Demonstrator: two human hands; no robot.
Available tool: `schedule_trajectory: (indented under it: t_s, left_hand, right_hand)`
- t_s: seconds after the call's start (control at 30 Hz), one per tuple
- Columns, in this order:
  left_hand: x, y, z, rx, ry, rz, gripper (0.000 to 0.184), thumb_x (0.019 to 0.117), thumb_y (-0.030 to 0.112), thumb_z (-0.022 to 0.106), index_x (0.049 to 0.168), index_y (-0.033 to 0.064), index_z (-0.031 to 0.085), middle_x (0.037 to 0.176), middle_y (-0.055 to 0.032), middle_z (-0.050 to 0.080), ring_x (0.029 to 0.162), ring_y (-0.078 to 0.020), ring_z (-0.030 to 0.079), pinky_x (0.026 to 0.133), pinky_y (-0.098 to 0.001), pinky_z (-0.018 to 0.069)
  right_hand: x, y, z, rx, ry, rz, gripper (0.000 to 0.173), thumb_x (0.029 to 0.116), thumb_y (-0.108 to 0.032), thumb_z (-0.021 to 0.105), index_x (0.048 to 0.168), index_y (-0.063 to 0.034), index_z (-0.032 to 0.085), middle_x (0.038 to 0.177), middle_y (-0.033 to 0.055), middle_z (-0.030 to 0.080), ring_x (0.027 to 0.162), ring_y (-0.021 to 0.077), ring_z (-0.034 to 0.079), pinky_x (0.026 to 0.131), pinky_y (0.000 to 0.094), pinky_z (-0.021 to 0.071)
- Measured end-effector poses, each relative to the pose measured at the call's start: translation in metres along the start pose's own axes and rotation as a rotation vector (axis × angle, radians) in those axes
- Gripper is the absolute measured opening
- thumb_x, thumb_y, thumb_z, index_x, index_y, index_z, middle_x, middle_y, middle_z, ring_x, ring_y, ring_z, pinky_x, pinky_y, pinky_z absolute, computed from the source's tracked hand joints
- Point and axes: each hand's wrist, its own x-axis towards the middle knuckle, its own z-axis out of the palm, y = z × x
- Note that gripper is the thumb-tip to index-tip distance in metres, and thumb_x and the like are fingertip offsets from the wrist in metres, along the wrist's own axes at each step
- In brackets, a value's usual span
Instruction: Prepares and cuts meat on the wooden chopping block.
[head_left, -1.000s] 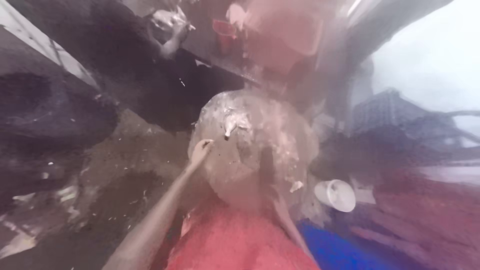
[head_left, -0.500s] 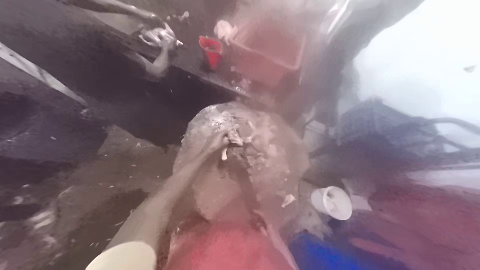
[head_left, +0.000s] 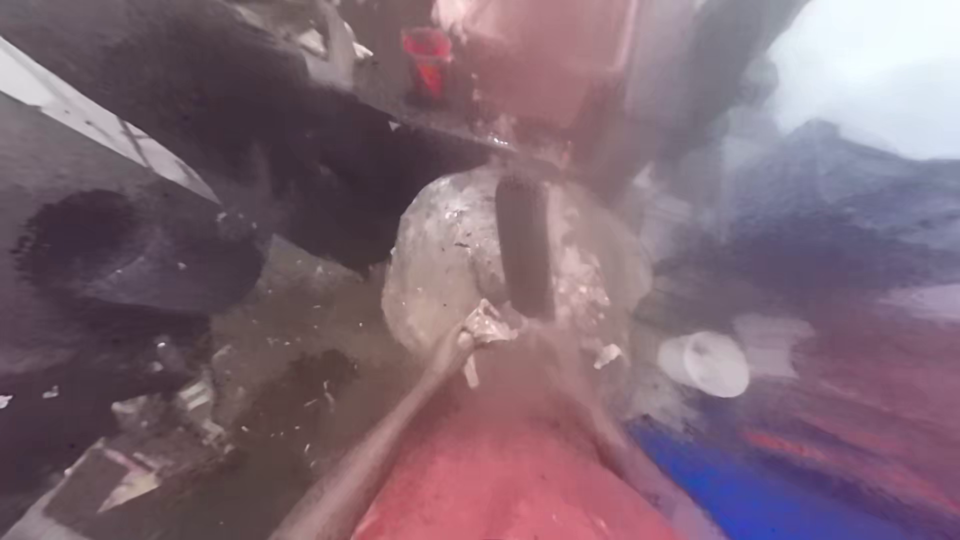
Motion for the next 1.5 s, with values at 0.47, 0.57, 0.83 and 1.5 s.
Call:
schedule_trajectory:
  t_s: [0.47, 0.57, 0.83, 1.5]
  left_hand:
    - [-0.035, -0.017, 0.000, 0.028, 0.007, 0.041, 0.038, 0.1001, 0.029, 0.062, 0.134, 0.0114, 0.062, 0.125, -0.0151, 0.068, 0.114, -0.0290, 0.067, 0.101, -0.0536, 0.0523]
    - [-0.037, -0.030, -0.014, -0.086, 0.116, 0.027, 0.036, 0.0999, 0.024, 0.062, 0.130, 0.0041, 0.063, 0.120, -0.0173, 0.068, 0.110, -0.0273, 0.067, 0.099, -0.0481, 0.0535]
    - [-0.040, -0.020, -0.044, -0.204, 0.111, -0.032, 0.034, 0.1020, 0.023, 0.058, 0.131, 0.0057, 0.061, 0.115, -0.0158, 0.069, 0.102, -0.0248, 0.068, 0.093, -0.0480, 0.0547]
    - [-0.040, -0.052, -0.028, -0.262, 0.179, -0.057, 0.037, 0.1009, 0.024, 0.063, 0.131, 0.0032, 0.060, 0.119, -0.0166, 0.068, 0.108, -0.0244, 0.067, 0.097, -0.0456, 0.0546]
  right_hand:
    - [-0.027, 0.080, 0.051, -0.073, -0.420, 0.323, 0.046, 0.1014, -0.004, 0.051, 0.147, -0.0094, 0.053, 0.147, 0.0104, 0.057, 0.131, 0.0193, 0.058, 0.112, 0.0398, 0.0477]
    - [-0.050, 0.073, 0.042, -0.184, -0.315, 0.395, 0.042, 0.1003, -0.004, 0.048, 0.141, -0.0020, 0.058, 0.134, 0.0180, 0.065, 0.118, 0.0268, 0.066, 0.105, 0.0427, 0.0516]
    - [-0.048, 0.053, 0.011, -0.270, -0.351, 0.386, 0.046, 0.1025, -0.007, 0.048, 0.147, -0.0154, 0.055, 0.132, 0.0116, 0.067, 0.114, 0.0217, 0.067, 0.102, 0.0417, 0.0534]
    - [-0.056, 0.073, 0.028, -0.258, -0.554, 0.417, 0.051, 0.1022, -0.004, 0.047, 0.150, -0.0192, 0.052, 0.138, 0.0111, 0.064, 0.120, 0.0254, 0.066, 0.104, 0.0453, 0.0522]
